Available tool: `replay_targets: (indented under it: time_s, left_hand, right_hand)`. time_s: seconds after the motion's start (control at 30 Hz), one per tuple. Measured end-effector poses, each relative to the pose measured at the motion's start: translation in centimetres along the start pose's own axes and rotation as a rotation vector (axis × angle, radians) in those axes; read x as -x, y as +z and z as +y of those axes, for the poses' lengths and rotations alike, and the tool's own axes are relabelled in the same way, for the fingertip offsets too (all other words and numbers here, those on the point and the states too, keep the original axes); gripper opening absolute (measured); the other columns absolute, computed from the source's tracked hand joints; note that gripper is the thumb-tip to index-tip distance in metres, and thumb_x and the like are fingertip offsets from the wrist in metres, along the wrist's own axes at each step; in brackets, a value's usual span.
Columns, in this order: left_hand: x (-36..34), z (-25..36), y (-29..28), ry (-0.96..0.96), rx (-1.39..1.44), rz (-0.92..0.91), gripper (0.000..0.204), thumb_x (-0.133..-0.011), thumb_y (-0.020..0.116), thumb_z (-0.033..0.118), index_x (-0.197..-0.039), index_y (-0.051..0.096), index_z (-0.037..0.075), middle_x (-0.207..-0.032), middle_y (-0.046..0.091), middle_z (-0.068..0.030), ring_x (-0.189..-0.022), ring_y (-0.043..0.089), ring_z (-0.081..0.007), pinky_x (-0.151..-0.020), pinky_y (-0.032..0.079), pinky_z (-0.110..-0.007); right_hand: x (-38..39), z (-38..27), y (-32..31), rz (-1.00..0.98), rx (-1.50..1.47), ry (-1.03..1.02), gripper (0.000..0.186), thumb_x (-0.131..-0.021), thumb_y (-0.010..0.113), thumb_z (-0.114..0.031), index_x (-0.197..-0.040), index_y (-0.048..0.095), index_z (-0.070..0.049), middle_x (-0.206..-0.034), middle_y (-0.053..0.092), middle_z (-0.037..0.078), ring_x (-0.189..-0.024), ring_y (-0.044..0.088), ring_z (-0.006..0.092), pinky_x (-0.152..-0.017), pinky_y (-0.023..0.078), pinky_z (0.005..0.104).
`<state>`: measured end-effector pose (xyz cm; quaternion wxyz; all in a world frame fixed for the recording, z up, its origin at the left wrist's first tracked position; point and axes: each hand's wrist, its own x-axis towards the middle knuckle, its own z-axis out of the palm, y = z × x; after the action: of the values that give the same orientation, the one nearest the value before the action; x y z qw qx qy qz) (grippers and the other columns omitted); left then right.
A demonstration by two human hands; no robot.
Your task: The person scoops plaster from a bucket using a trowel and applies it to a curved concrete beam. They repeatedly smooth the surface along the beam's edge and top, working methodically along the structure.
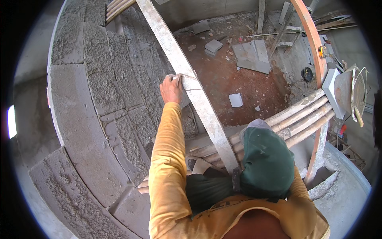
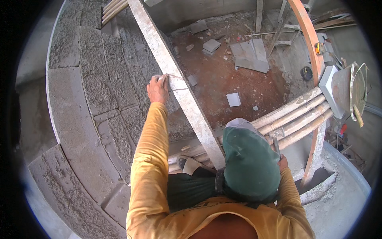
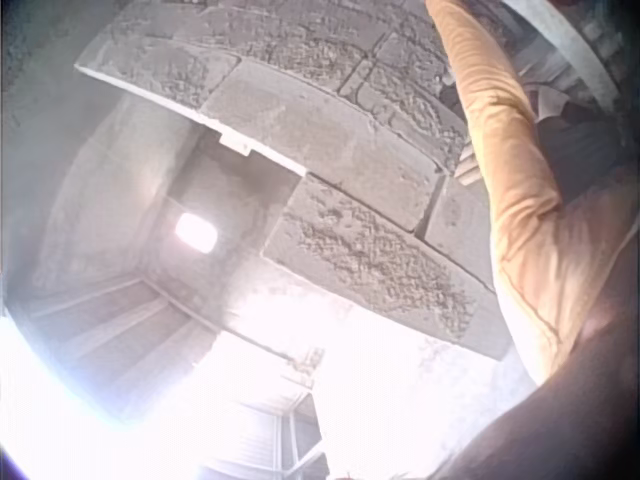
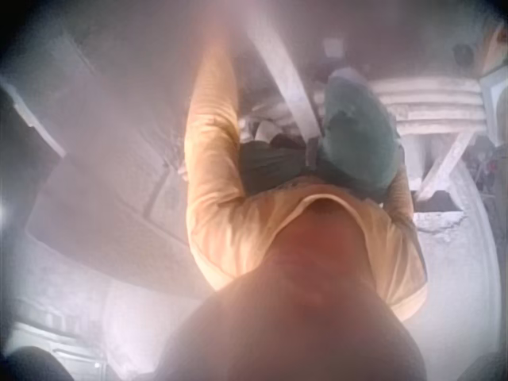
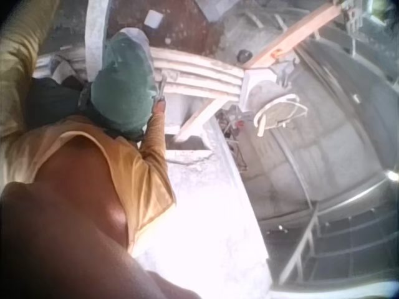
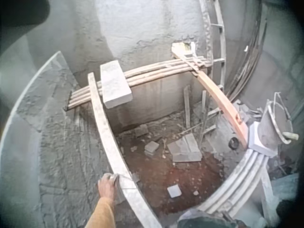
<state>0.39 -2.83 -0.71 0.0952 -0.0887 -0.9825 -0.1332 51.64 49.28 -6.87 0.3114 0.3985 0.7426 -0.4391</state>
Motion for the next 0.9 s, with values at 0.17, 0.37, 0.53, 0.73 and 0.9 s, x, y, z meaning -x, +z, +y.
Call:
replay_targets:
  time_s: [0.17,0.37,0.53,0.73,0.9]
  left_hand:
    - [-3.0,-1.3,-0.4,0.125,-0.017,-0.235,0.018,-0.088,0.056,0.022,-0.094,0.072,0.016,-0.092,0.063,-0.0066,-0.088,0.062,-0.0263,-0.079,0.044,-0.041]
    - [-5.7,-2.0,-1.1,0.211,-0.114,-0.486,0.020,-0.089,0.053,0.025,-0.095,0.071,0.018,-0.088,0.062,-0.0061,-0.086,0.062,-0.0264,-0.081,0.044,-0.043]
    - [-6.1,-2.2,-1.0,0.300,-0.142,-0.497,0.017,-0.086,0.054,0.020,-0.091,0.070,0.015,-0.084,0.061,-0.0070,-0.083,0.062,-0.0260,-0.080,0.045,-0.042]
    - [-5.4,-2.8,-0.6,0.382,-0.118,-0.403,0.018,-0.085,0.048,0.013,-0.092,0.065,0.013,-0.088,0.058,-0.0104,-0.085,0.062,-0.0257,-0.077,0.043,-0.039]
    - [-5.6,-3.0,-0.3,0.316,-0.085,-0.422,0.016,-0.085,0.049,0.013,-0.095,0.061,0.011,-0.094,0.058,-0.0136,-0.086,0.062,-0.0296,-0.075,0.046,-0.042]
  right_hand:
    - [1.2,-2.8,0.0,0.042,0.154,0.046,0.023,-0.082,0.059,-0.019,-0.093,0.057,0.000,-0.083,0.066,0.018,-0.077,0.063,0.0236,-0.072,0.049,0.0365]
    - [1.9,-4.6,0.0,0.070,0.177,0.107,0.022,-0.083,0.058,-0.020,-0.092,0.058,0.000,-0.083,0.066,0.017,-0.077,0.062,0.0231,-0.073,0.049,0.0358]
    - [0.9,-3.0,0.0,0.065,0.072,0.127,0.028,-0.087,0.056,-0.028,-0.091,0.059,0.000,-0.086,0.066,0.019,-0.080,0.064,0.0250,-0.074,0.049,0.0366]
    - [0.0,-2.6,-0.1,0.050,0.109,0.117,0.033,-0.087,0.056,-0.033,-0.089,0.059,0.000,-0.081,0.064,0.018,-0.074,0.062,0.0250,-0.069,0.047,0.0369]
    - [0.5,-3.9,-0.1,0.047,0.155,0.125,0.036,-0.086,0.057,-0.036,-0.087,0.058,0.000,-0.076,0.062,0.016,-0.068,0.059,0.0243,-0.063,0.045,0.0370]
